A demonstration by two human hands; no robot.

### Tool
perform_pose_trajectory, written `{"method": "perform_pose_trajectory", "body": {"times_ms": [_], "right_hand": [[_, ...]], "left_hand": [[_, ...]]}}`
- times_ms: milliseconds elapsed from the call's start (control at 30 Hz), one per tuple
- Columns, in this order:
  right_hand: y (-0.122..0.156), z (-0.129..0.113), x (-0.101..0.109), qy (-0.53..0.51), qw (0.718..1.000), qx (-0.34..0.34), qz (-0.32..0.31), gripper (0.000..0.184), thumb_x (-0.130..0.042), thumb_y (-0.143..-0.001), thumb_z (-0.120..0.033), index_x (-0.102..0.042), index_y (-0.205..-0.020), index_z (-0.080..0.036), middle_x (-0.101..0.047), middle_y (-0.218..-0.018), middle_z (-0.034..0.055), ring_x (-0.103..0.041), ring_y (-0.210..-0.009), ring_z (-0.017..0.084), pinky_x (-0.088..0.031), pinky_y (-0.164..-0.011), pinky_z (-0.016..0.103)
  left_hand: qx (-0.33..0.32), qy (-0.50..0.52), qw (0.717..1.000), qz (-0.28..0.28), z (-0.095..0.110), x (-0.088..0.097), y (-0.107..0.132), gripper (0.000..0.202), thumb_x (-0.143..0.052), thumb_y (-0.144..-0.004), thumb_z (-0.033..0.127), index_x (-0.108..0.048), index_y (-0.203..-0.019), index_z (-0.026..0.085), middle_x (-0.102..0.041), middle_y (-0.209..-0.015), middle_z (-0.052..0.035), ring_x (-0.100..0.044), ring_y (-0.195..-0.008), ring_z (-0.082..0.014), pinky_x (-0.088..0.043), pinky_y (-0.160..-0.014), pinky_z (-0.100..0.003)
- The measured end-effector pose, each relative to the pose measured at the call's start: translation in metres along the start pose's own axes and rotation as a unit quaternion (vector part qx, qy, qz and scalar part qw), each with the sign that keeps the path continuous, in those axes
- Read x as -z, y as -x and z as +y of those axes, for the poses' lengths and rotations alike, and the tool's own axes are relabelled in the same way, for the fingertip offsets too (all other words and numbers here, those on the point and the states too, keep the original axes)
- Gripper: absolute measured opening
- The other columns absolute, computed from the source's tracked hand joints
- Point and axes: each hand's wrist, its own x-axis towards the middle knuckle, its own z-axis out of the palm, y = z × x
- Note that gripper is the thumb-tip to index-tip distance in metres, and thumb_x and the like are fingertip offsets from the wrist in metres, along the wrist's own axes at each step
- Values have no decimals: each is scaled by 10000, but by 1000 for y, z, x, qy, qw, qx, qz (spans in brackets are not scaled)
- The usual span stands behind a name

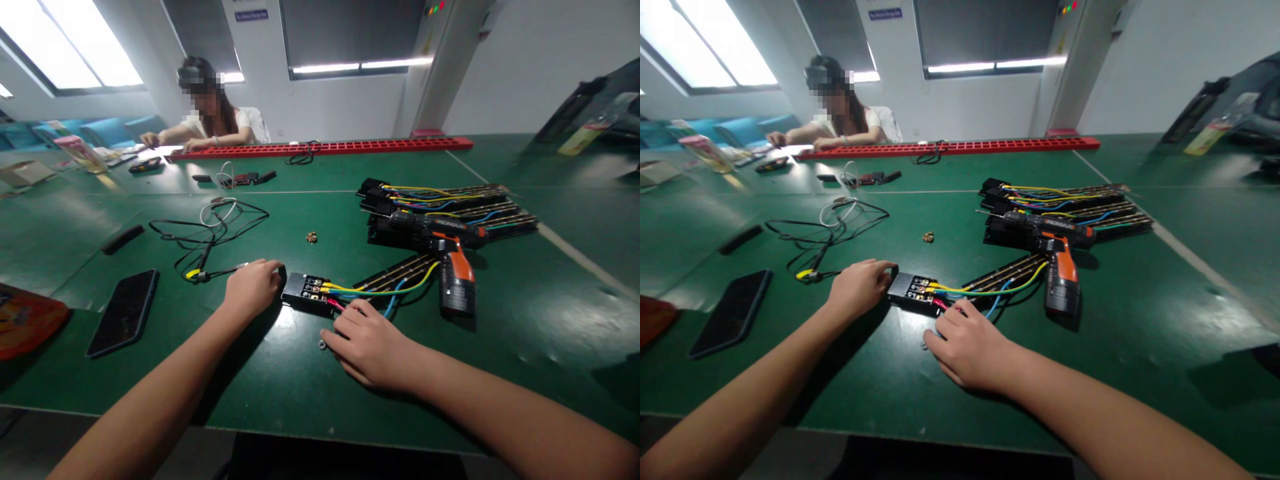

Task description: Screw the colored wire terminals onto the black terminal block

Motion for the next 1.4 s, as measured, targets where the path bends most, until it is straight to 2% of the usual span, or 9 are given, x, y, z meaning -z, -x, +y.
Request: {"method": "perform_pose_trajectory", "body": {"times_ms": [100, 233, 400, 733, 1033, 1233, 1400], "right_hand": [[-1, 1, -1, 2, 1000, 1, 3, 338, -495, -948, -347, -586, -1228, -181, -633, -986, 66, -520, -956, 220, -272, -943, 425], [-1, 0, -2, -2, 1000, -1, -1, 344, -503, -949, -346, -589, -1236, -178, -637, -989, 77, -523, -967, 220, -275, -951, 431], [0, 0, 1, -5, 1000, -6, -8, 307, -470, -965, -331, -590, -1204, -179, -633, -977, 68, -518, -957, 212, -282, -943, 418], [-1, 0, 0, -5, 1000, -7, -13, 321, -439, -976, -337, -572, -1227, -187, -627, -994, 58, -514, -974, 221, -273, -955, 420], [-2, 1, -1, -1, 1000, -5, -4, 318, -450, -973, -342, -572, -1222, -184, -616, -976, 46, -503, -954, 213, -269, -941, 414], [-4, 1, -1, -3, 1000, -5, -3, 301, -470, -968, -340, -580, -1202, -185, -609, -962, 45, -490, -943, 207, -270, -933, 403], [-3, 2, -2, -5, 1000, -3, 3, 332, -487, -961, -341, -576, -1238, -183, -612, -968, 49, -488, -945, 206, -269, -940, 403]], "left_hand": [[-29, 72, 996, 41, -1, -10, 0, 347, -480, -954, 334, -708, -1206, 267, -733, -1057, -66, -690, -921, -242, -496, -730, -305], [-72, 184, 977, 75, -4, -21, -2, 310, -465, -960, 313, -723, -1107, 225, -720, -970, -63, -653, -869, -205, -474, -760, -296], [-52, 271, 959, 66, -8, -26, -6, 293, -503, -959, 374, -749, -1008, 222, -732, -924, -44, -633, -814, -187, -456, -743, -301], [-55, 280, 958, 44, -10, -27, -10, 301, -539, -938, 408, -785, -978, 239, -727, -889, -38, -622, -789, -182, -438, -713, -296], [-63, 324, 944, 21, -12, -30, -12, 338, -507, -936, 446, -766, -960, 229, -764, -969, -30, -668, -893, -203, -467, -773, -302], [-56, 335, 941, -6, -13, -28, -15, 348, -512, -915, 456, -766, -968, 225, -766, -965, -39, -667, -885, -220, -460, -737, -309], [-74, 346, 935, -32, -16, -24, -17, 333, -497, -899, 401, -757, -1004, 222, -755, -988, -45, -658, -893, -223, -467, -787, -336]]}}
